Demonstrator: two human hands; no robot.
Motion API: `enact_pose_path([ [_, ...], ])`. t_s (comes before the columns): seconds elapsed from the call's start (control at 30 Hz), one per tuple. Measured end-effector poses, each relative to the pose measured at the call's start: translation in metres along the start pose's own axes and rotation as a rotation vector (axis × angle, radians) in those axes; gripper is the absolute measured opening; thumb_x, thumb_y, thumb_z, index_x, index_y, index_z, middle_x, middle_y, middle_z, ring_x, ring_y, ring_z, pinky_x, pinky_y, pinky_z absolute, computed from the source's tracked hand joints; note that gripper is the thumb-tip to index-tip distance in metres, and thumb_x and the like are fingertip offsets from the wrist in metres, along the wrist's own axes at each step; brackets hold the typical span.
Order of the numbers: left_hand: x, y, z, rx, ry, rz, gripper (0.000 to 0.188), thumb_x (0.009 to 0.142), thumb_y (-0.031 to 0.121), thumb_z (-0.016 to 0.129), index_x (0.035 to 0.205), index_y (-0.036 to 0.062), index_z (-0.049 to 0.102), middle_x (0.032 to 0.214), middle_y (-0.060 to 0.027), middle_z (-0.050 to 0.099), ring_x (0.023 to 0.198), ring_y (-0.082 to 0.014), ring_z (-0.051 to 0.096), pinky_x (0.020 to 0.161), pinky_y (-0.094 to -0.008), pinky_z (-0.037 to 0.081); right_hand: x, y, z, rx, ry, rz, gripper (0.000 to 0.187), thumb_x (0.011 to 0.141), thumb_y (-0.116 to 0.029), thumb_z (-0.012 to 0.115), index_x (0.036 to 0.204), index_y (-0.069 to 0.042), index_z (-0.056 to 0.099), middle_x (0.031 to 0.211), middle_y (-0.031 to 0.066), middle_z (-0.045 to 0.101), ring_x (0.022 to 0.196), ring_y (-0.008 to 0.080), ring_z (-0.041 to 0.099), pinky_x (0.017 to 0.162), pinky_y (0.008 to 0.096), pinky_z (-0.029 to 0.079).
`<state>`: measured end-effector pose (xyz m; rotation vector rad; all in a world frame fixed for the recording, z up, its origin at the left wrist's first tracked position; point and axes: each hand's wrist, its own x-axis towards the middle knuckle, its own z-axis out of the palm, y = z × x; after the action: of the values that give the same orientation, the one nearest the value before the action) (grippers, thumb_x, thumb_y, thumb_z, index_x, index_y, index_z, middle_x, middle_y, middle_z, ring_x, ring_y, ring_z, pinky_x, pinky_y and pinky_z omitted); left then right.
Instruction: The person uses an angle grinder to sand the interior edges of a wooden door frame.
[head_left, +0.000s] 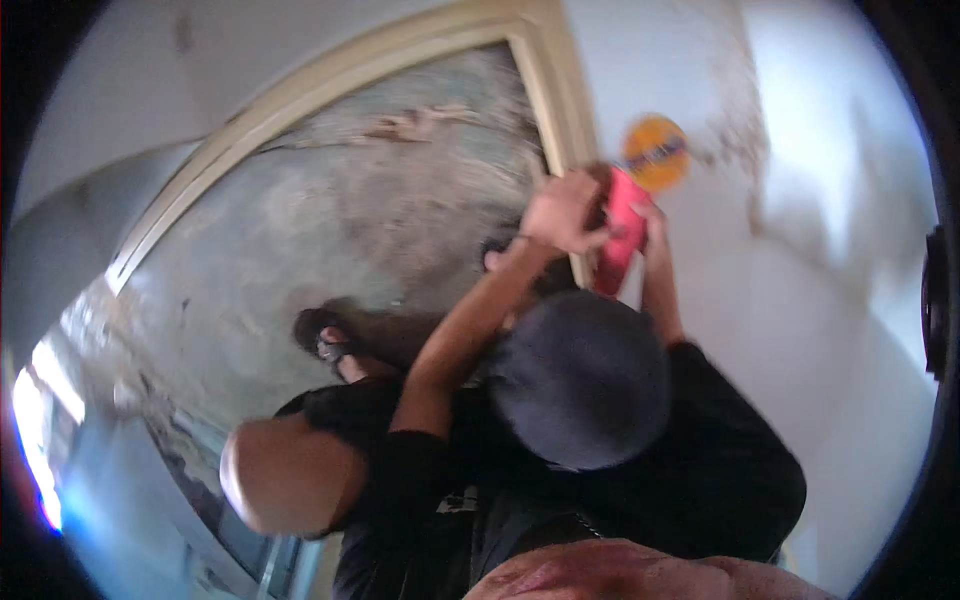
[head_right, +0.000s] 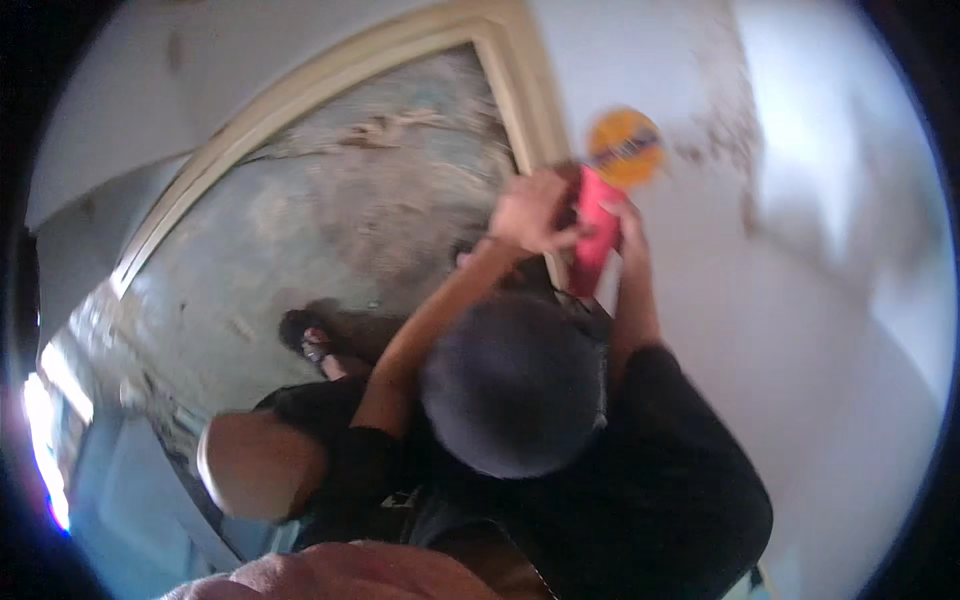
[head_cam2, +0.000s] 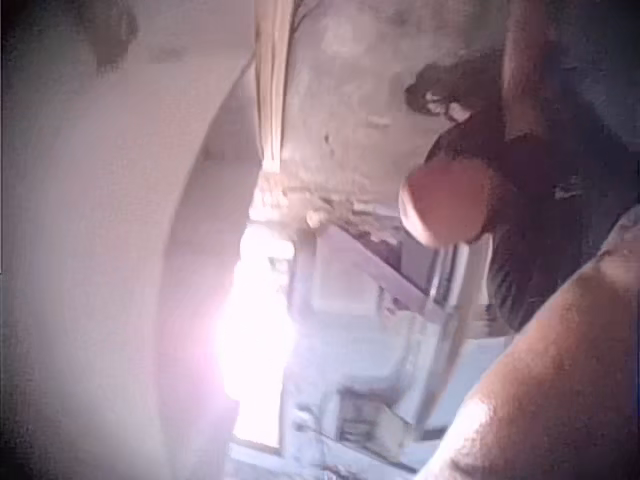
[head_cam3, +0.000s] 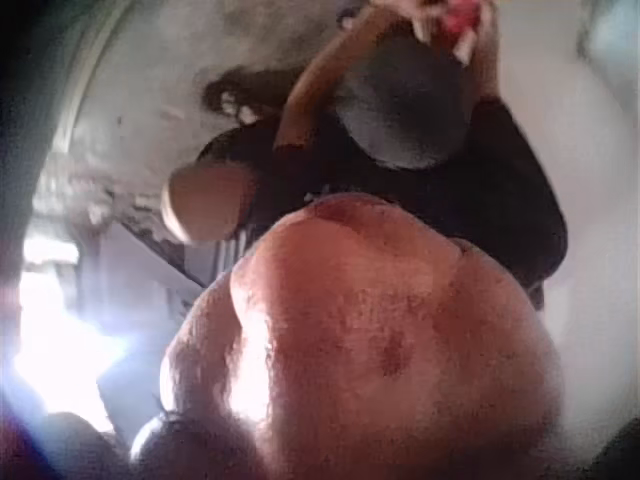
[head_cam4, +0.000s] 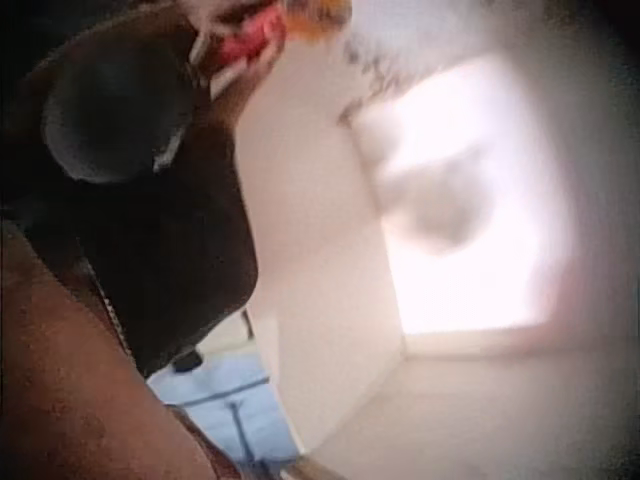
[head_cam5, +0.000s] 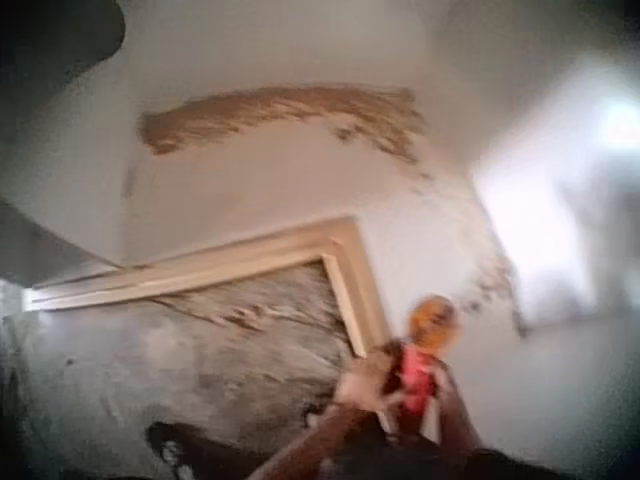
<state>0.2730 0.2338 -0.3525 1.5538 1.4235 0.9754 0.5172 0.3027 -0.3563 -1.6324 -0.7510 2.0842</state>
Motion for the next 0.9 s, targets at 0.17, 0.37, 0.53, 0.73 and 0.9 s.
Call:
enact_pose_path([
  [0.17, -0.025, 0.031, 0.020, 0.196, -0.031, -0.066, 0.100, 0.088, 0.078, 0.053, 0.156, 0.0055, 0.042, 0.162, -0.0144, 0.038, 0.143, -0.0351, 0.040, 0.121, -0.0565, 0.025, 0.000, -0.017, 0.014, 0.176, -0.320, 0.011, 0.072, 0.072, -0.034, 0.076, 0.131, 0.001, 0.054, 0.104, 0.0147, 0.064, 0.094, 0.0284, 0.066, 0.085, 0.0391, 0.058],
  [0.37, -0.074, 0.027, 0.033, 0.353, -0.206, 0.034, 0.095, 0.093, 0.079, 0.041, 0.151, 0.0048, 0.051, 0.166, -0.0155, 0.035, 0.160, -0.0334, 0.016, 0.126, -0.0647, 0.005, -0.008, -0.024, 0.027, 0.214, -0.429, 0.121, 0.066, 0.069, -0.035, 0.079, 0.122, -0.003, 0.055, 0.096, 0.0105, 0.060, 0.091, 0.0253, 0.063, 0.084, 0.0373, 0.055],
  [0.53, -0.074, 0.022, 0.037, 0.177, -0.032, 0.057, 0.086, 0.096, 0.069, 0.049, 0.147, -0.0013, 0.053, 0.159, -0.0189, 0.045, 0.157, -0.0340, 0.027, 0.126, -0.0626, 0.012, -0.003, -0.027, 0.030, 0.147, -0.437, 0.044, 0.061, 0.077, -0.038, 0.073, 0.123, -0.001, 0.059, 0.098, 0.0139, 0.067, 0.089, 0.0264, 0.068, 0.079, 0.0398, 0.058],
  [0.73, -0.075, 0.017, 0.028, -0.066, -0.019, 0.043, 0.091, 0.094, 0.065, 0.058, 0.152, -0.0037, 0.042, 0.157, -0.0216, 0.046, 0.154, -0.0341, 0.033, 0.124, -0.0586, 0.023, -0.012, -0.012, 0.049, 0.087, -0.191, -0.098, 0.055, 0.080, -0.035, 0.072, 0.120, 0.001, 0.062, 0.097, 0.0144, 0.070, 0.086, 0.0269, 0.069, 0.082, 0.0395, 0.058],
  [0.9, -0.065, 0.015, 0.009, -0.048, -0.019, 0.037, 0.100, 0.089, 0.072, 0.057, 0.155, -0.0011, 0.037, 0.161, -0.0199, 0.040, 0.154, -0.0295, 0.033, 0.126, -0.0589, 0.020, -0.015, -0.035, 0.082, 0.017, 0.005, -0.150, 0.050, 0.081, -0.034, 0.070, 0.116, 0.002, 0.065, 0.098, 0.0153, 0.072, 0.085, 0.0279, 0.070, 0.084, 0.0399, 0.057],
])
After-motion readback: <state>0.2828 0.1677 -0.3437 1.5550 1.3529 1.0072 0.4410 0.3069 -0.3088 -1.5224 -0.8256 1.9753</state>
